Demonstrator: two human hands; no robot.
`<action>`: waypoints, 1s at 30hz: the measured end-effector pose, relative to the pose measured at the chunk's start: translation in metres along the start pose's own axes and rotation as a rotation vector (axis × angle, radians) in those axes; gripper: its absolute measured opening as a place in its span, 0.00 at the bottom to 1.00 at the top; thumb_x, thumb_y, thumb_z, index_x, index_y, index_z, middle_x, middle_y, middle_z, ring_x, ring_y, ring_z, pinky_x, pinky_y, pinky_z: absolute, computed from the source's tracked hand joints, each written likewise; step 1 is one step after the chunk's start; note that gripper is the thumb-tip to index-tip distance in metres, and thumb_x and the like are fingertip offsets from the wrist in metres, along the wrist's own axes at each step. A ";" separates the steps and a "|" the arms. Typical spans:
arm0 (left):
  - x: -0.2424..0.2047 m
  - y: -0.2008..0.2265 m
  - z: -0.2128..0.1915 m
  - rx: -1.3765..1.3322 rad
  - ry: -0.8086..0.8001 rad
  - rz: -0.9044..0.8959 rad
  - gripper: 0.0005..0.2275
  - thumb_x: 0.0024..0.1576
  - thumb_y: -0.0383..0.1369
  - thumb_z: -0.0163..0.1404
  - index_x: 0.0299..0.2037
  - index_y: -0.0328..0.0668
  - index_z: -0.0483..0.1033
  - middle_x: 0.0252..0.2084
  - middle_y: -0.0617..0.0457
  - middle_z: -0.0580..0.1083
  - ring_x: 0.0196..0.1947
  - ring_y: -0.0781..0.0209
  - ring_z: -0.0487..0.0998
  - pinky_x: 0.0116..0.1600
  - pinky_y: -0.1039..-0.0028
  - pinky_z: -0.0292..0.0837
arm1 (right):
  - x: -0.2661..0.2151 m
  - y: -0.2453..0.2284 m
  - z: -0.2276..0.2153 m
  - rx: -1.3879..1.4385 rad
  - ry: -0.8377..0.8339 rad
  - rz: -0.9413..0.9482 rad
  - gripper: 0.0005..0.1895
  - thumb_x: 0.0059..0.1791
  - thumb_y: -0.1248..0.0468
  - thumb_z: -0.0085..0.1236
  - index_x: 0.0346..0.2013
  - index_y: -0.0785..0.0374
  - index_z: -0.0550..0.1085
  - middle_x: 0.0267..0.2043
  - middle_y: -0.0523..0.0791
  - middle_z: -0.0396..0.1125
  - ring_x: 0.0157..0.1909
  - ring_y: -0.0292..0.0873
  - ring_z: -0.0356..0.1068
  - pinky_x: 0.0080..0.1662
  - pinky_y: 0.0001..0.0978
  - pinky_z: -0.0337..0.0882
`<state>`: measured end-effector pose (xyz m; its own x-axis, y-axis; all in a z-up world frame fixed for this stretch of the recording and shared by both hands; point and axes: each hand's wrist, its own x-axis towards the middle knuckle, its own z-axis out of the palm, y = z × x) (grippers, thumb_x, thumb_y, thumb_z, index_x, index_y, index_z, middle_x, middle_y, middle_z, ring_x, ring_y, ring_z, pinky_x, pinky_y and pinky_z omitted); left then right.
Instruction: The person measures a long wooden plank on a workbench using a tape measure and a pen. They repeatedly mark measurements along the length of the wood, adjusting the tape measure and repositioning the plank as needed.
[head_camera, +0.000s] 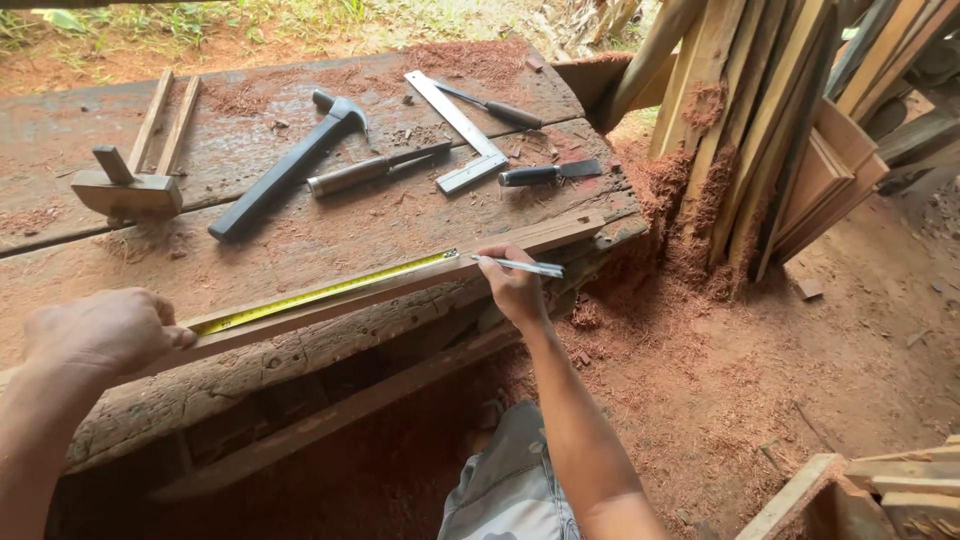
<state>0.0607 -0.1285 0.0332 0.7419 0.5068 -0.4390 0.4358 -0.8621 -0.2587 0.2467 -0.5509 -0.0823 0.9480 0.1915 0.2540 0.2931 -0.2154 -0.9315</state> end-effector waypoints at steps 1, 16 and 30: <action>0.004 -0.001 0.003 0.008 -0.008 0.006 0.20 0.56 0.61 0.52 0.53 0.72 0.83 0.54 0.61 0.82 0.57 0.60 0.81 0.58 0.64 0.77 | 0.004 0.003 0.001 0.003 -0.047 -0.024 0.06 0.50 0.68 0.53 0.37 0.67 0.77 0.29 0.43 0.71 0.24 0.31 0.62 0.25 0.24 0.64; -0.002 0.001 -0.002 0.026 -0.022 -0.008 0.21 0.56 0.62 0.51 0.54 0.73 0.82 0.56 0.62 0.81 0.59 0.60 0.80 0.60 0.63 0.76 | 0.009 0.011 0.000 -0.094 -0.111 -0.103 0.08 0.52 0.65 0.55 0.40 0.66 0.79 0.32 0.44 0.74 0.30 0.31 0.70 0.30 0.23 0.71; -0.003 0.004 -0.002 0.046 -0.048 -0.024 0.22 0.57 0.62 0.50 0.56 0.73 0.81 0.56 0.62 0.82 0.57 0.61 0.82 0.58 0.64 0.78 | 0.011 0.020 -0.001 -0.100 -0.094 -0.011 0.08 0.52 0.66 0.55 0.40 0.67 0.79 0.30 0.46 0.74 0.27 0.35 0.67 0.28 0.24 0.69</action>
<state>0.0611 -0.1341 0.0352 0.7061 0.5275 -0.4724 0.4281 -0.8494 -0.3085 0.2630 -0.5541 -0.0984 0.9302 0.2823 0.2346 0.3191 -0.3059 -0.8970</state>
